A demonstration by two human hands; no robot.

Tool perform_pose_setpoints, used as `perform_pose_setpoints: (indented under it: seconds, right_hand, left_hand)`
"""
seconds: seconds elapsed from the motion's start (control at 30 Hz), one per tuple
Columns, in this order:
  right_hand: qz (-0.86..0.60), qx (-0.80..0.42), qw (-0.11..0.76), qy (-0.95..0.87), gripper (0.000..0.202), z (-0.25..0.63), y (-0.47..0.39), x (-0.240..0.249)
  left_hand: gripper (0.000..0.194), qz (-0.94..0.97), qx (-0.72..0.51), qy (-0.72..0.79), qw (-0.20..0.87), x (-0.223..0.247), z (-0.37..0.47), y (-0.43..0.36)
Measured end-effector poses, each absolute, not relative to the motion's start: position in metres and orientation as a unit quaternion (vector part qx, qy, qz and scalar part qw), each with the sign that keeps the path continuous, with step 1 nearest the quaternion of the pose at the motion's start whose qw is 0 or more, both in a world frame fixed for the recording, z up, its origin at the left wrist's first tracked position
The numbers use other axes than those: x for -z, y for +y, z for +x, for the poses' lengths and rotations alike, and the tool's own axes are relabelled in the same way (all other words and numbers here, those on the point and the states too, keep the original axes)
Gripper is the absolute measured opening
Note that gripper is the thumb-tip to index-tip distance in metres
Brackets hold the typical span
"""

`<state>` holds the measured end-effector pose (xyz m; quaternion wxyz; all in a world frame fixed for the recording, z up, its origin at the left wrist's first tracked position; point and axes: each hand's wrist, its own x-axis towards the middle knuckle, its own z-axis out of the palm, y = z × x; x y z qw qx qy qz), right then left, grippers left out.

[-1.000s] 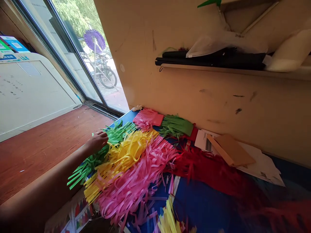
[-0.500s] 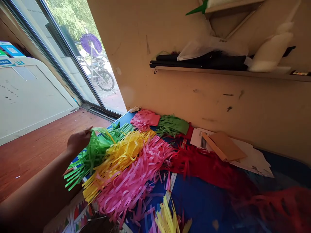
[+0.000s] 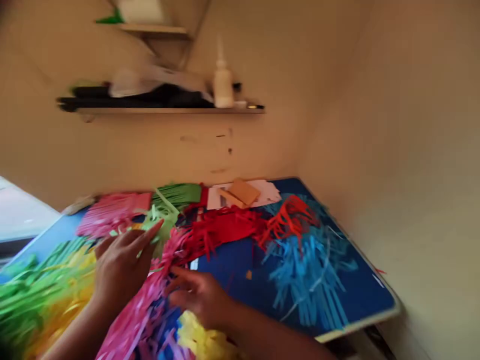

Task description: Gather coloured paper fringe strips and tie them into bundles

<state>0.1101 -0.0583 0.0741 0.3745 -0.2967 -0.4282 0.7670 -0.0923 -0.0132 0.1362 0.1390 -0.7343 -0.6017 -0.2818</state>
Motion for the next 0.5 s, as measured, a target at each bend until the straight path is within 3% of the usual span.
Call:
perform_pose_setpoints:
  seconds: [0.1, 0.37, 0.5]
  right_hand:
    - [-0.258, -0.769, 0.395, -0.431, 0.055, 0.093, -0.056, -0.08]
    - [-0.378, -0.779, 0.476, -0.153, 0.053, 0.099, -0.035, -0.066]
    - [-0.421, -0.743, 0.498, -0.151, 0.048, 0.101, -0.02, -0.052]
  left_hand:
    - [0.045, -0.766, 0.286, -0.564, 0.114, -0.109, -0.065, -0.016]
    - [0.046, -0.826, 0.249, -0.504, 0.042, -0.085, -0.051, -0.017]
    - [0.048, -0.851, 0.25, -0.461, 0.027, -0.077, -0.051, -0.018]
